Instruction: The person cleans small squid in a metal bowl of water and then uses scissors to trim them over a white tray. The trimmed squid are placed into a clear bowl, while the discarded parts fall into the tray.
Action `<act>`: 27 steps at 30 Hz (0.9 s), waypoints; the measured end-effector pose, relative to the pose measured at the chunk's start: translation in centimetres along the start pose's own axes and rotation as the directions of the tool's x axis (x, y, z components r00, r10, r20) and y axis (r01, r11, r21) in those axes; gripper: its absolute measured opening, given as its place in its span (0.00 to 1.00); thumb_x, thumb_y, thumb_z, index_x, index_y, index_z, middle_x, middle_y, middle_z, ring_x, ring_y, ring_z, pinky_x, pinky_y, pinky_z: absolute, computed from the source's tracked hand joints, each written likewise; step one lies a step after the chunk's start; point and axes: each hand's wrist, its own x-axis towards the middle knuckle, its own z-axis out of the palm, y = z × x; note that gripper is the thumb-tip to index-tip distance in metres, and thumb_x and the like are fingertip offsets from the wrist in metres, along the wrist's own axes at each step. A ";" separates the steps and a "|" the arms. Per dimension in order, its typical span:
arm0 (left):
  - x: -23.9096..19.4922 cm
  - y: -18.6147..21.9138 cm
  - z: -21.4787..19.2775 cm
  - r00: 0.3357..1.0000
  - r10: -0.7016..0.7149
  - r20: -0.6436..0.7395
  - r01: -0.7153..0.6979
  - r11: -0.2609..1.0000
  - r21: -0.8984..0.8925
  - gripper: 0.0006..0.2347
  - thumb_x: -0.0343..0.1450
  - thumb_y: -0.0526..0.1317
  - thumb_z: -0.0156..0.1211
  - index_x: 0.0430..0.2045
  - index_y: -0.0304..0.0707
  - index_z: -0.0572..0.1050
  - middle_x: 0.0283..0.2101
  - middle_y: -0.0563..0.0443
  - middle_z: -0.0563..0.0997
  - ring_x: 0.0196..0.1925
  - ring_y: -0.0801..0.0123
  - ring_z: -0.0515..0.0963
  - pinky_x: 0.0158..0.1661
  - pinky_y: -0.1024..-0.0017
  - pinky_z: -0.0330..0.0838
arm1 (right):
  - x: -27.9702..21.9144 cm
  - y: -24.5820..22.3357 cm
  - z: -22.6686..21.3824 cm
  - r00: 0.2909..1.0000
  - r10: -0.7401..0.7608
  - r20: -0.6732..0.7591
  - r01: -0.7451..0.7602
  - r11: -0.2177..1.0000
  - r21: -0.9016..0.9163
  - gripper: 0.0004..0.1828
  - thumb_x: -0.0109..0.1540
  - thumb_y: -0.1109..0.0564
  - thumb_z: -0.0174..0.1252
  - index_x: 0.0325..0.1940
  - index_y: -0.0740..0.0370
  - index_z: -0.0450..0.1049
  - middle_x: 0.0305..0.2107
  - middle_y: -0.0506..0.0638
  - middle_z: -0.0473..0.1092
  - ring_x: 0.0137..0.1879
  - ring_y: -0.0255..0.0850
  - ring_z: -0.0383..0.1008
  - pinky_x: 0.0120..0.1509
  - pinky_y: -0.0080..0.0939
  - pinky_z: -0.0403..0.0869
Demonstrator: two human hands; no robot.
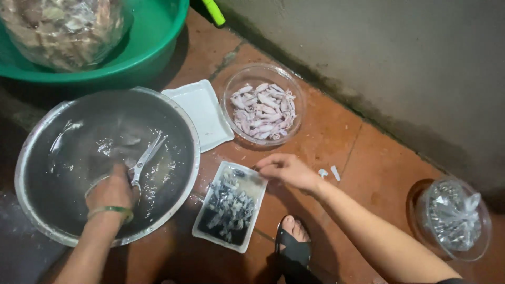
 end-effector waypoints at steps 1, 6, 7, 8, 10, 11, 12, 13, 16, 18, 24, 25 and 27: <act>-0.2 0.2 0.4 1.000 -0.005 0.003 0.005 1.000 0.012 0.17 0.73 0.47 0.60 0.54 0.47 0.68 0.37 0.35 0.88 0.43 0.40 0.88 0.48 0.49 0.78 | 0.8 0.7 0.5 1.000 0.003 0.008 -0.003 1.000 0.010 0.15 0.63 0.56 0.64 0.54 0.60 0.82 0.35 0.52 0.82 0.32 0.35 0.77 0.41 0.33 0.78; -3.7 4.0 -0.9 0.869 0.412 -0.273 -0.485 0.605 -0.632 0.27 0.62 0.37 0.71 0.54 0.17 0.71 0.51 0.15 0.78 0.60 0.24 0.75 0.60 0.37 0.69 | 2.1 -1.0 5.6 0.953 -0.231 0.197 0.187 0.957 0.222 0.18 0.64 0.60 0.63 0.57 0.67 0.79 0.34 0.59 0.81 0.38 0.38 0.81 0.37 0.32 0.81; -4.3 5.2 -1.0 0.879 0.395 -0.266 -0.469 0.622 -0.627 0.27 0.62 0.37 0.71 0.54 0.17 0.71 0.51 0.15 0.78 0.60 0.24 0.75 0.60 0.37 0.69 | 1.4 -2.2 6.3 0.948 -0.231 0.220 0.180 0.956 0.231 0.18 0.64 0.60 0.63 0.57 0.67 0.79 0.34 0.59 0.81 0.38 0.38 0.81 0.37 0.32 0.81; -4.8 6.5 -1.1 0.861 0.457 -0.224 -0.478 0.575 -0.664 0.26 0.62 0.42 0.74 0.51 0.24 0.74 0.48 0.22 0.81 0.57 0.31 0.78 0.57 0.41 0.71 | 0.7 -3.4 7.0 0.956 -0.216 0.199 0.156 0.948 0.277 0.19 0.63 0.59 0.64 0.58 0.68 0.79 0.36 0.58 0.81 0.40 0.39 0.82 0.38 0.32 0.82; -5.0 8.9 -1.3 0.831 0.522 -0.193 -0.489 0.520 -0.700 0.25 0.62 0.46 0.76 0.48 0.30 0.76 0.45 0.30 0.83 0.54 0.38 0.82 0.55 0.46 0.74 | 0.0 -5.1 7.2 0.964 -0.203 0.171 0.141 0.937 0.319 0.21 0.62 0.57 0.65 0.58 0.68 0.78 0.38 0.57 0.80 0.42 0.39 0.82 0.38 0.32 0.83; -5.3 9.6 -1.0 0.834 0.537 -0.127 -0.447 0.522 -0.727 0.24 0.62 0.46 0.78 0.47 0.33 0.77 0.42 0.34 0.83 0.50 0.43 0.82 0.53 0.50 0.74 | -0.2 -5.1 7.1 0.970 -0.190 0.154 0.127 0.930 0.345 0.21 0.61 0.57 0.67 0.57 0.67 0.79 0.37 0.57 0.80 0.41 0.39 0.83 0.39 0.33 0.83; -5.6 10.5 -0.7 0.832 0.551 -0.061 -0.403 0.524 -0.750 0.23 0.62 0.46 0.79 0.45 0.36 0.77 0.38 0.39 0.83 0.47 0.49 0.83 0.50 0.54 0.75 | -0.4 -5.0 7.0 0.975 -0.177 0.138 0.115 0.922 0.370 0.20 0.61 0.56 0.68 0.56 0.66 0.80 0.35 0.57 0.80 0.41 0.40 0.83 0.39 0.33 0.84; -6.4 10.9 -1.6 0.831 0.553 -0.059 -0.400 0.522 -0.753 0.23 0.62 0.46 0.79 0.45 0.36 0.77 0.38 0.39 0.83 0.47 0.49 0.83 0.50 0.54 0.75 | 0.0 -4.2 6.9 0.976 -0.172 0.136 0.111 0.923 0.368 0.20 0.61 0.56 0.68 0.56 0.66 0.80 0.35 0.57 0.80 0.41 0.40 0.83 0.39 0.33 0.84; -8.0 11.6 -2.9 0.841 0.528 0.120 -0.292 0.628 -0.721 0.26 0.61 0.54 0.76 0.49 0.45 0.76 0.42 0.37 0.84 0.50 0.45 0.84 0.51 0.52 0.74 | 0.6 -2.2 6.9 0.985 -0.151 0.081 0.108 0.915 0.388 0.17 0.61 0.57 0.69 0.52 0.65 0.80 0.35 0.56 0.79 0.41 0.39 0.81 0.42 0.36 0.84; -8.1 11.5 -1.8 0.841 0.518 0.155 -0.223 0.594 -0.773 0.24 0.61 0.56 0.76 0.45 0.48 0.76 0.38 0.45 0.84 0.47 0.57 0.84 0.49 0.57 0.76 | 0.5 -1.6 7.2 0.988 -0.123 0.089 0.070 0.890 0.450 0.15 0.61 0.57 0.70 0.49 0.66 0.80 0.35 0.57 0.79 0.42 0.41 0.81 0.46 0.42 0.85; -12.3 12.7 -4.0 0.811 0.565 0.152 -0.053 0.329 -0.943 0.16 0.65 0.46 0.74 0.36 0.39 0.72 0.23 0.45 0.81 0.31 0.65 0.82 0.38 0.69 0.80 | -1.3 -1.3 8.5 0.972 -0.224 0.066 0.149 0.811 0.565 0.25 0.59 0.63 0.68 0.59 0.66 0.73 0.38 0.56 0.79 0.41 0.41 0.80 0.47 0.44 0.85; -12.0 12.3 -3.6 0.812 0.564 0.153 -0.050 0.327 -0.944 0.16 0.65 0.46 0.74 0.36 0.39 0.72 0.23 0.45 0.81 0.31 0.65 0.82 0.38 0.69 0.80 | -0.9 -0.8 8.2 0.973 -0.222 0.068 0.147 0.813 0.563 0.25 0.59 0.63 0.68 0.59 0.66 0.73 0.38 0.56 0.79 0.41 0.41 0.80 0.47 0.44 0.85; -11.4 11.5 -2.9 0.852 0.484 0.200 -0.081 0.499 -0.863 0.18 0.65 0.57 0.72 0.35 0.47 0.75 0.26 0.47 0.85 0.38 0.60 0.87 0.48 0.61 0.78 | -0.1 0.1 7.6 0.980 -0.198 -0.024 0.180 0.826 0.535 0.21 0.60 0.63 0.68 0.56 0.65 0.74 0.35 0.53 0.79 0.39 0.40 0.82 0.44 0.38 0.84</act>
